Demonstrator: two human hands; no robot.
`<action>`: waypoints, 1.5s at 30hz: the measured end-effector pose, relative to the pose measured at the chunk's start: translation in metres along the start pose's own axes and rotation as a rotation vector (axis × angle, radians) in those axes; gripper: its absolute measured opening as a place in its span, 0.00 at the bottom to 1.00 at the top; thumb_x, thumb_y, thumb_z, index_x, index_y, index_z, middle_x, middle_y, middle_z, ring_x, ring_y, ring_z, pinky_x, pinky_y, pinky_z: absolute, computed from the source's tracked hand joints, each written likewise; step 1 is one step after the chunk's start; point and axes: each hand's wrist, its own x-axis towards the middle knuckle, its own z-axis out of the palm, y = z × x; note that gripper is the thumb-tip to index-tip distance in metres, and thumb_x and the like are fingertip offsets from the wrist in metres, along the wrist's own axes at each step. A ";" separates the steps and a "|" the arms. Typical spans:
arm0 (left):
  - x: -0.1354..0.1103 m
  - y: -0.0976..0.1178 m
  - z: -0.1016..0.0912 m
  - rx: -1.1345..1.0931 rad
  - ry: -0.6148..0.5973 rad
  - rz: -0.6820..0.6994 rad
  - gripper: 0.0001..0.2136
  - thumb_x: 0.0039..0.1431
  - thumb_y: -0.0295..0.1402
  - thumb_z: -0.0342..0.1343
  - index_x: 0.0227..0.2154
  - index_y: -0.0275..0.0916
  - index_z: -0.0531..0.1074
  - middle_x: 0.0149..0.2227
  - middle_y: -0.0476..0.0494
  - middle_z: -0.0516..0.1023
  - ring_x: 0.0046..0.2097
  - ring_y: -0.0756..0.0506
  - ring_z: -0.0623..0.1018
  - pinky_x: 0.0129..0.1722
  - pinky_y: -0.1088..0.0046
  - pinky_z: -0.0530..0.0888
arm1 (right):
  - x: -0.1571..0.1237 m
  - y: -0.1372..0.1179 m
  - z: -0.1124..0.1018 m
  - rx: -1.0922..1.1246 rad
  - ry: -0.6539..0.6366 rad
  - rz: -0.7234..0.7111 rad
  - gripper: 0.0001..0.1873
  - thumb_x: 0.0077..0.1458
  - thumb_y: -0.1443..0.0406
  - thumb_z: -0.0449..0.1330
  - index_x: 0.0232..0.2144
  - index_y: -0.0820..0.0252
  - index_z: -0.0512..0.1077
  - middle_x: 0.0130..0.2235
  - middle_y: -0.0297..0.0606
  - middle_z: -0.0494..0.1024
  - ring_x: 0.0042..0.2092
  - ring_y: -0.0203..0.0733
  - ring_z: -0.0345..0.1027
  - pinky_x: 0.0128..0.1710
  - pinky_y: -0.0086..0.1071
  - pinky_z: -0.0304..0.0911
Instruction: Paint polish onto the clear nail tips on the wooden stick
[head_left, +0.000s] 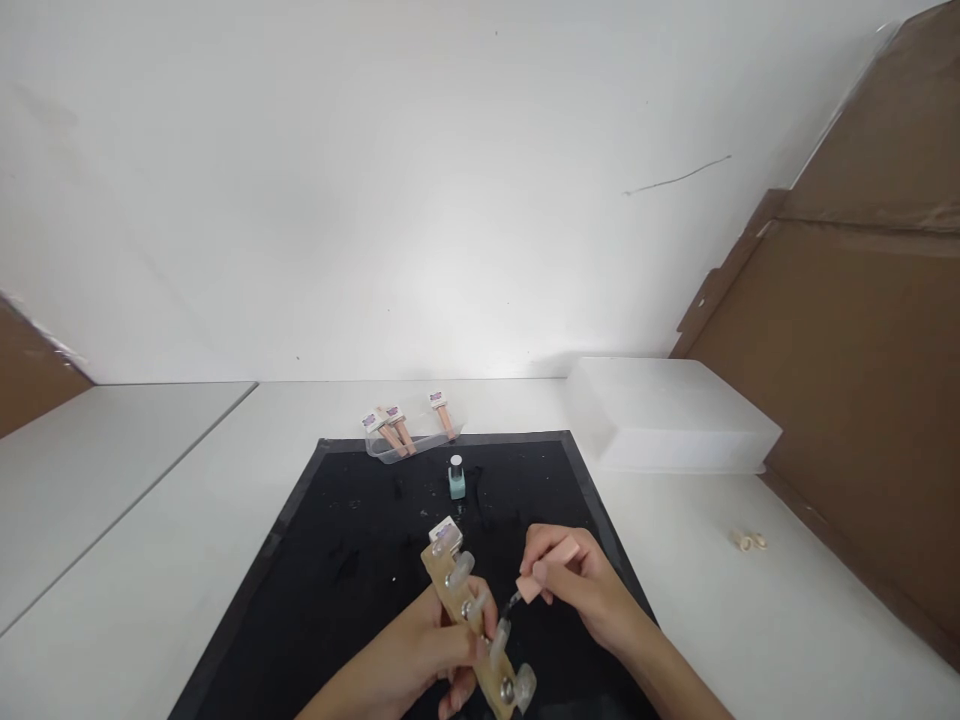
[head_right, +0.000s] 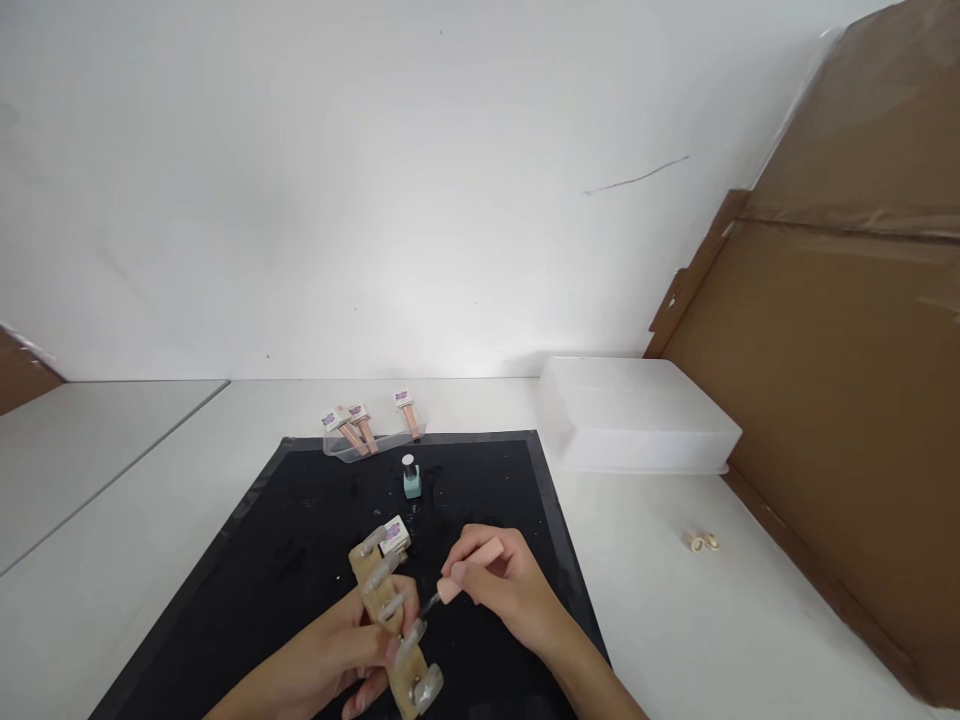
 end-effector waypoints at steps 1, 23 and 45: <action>0.000 0.000 0.001 0.044 0.009 0.009 0.06 0.39 0.27 0.55 0.23 0.38 0.64 0.14 0.57 0.62 0.13 0.57 0.61 0.10 0.84 0.56 | 0.000 0.001 0.000 0.003 0.036 0.002 0.11 0.49 0.61 0.61 0.20 0.62 0.74 0.23 0.33 0.67 0.21 0.32 0.53 0.20 0.27 0.46; 0.004 0.004 0.005 0.284 0.060 0.003 0.06 0.41 0.23 0.52 0.24 0.39 0.62 0.14 0.60 0.61 0.14 0.56 0.62 0.13 0.84 0.62 | 0.002 -0.003 0.002 -0.134 -0.009 0.021 0.11 0.49 0.66 0.59 0.17 0.61 0.71 0.19 0.34 0.70 0.22 0.35 0.59 0.22 0.28 0.51; 0.005 -0.006 -0.008 -0.087 0.066 0.042 0.06 0.42 0.30 0.56 0.24 0.39 0.63 0.15 0.58 0.61 0.13 0.58 0.58 0.10 0.84 0.54 | 0.007 0.005 0.002 -0.195 0.252 0.021 0.18 0.51 0.57 0.58 0.16 0.62 0.68 0.23 0.33 0.69 0.20 0.31 0.55 0.18 0.26 0.51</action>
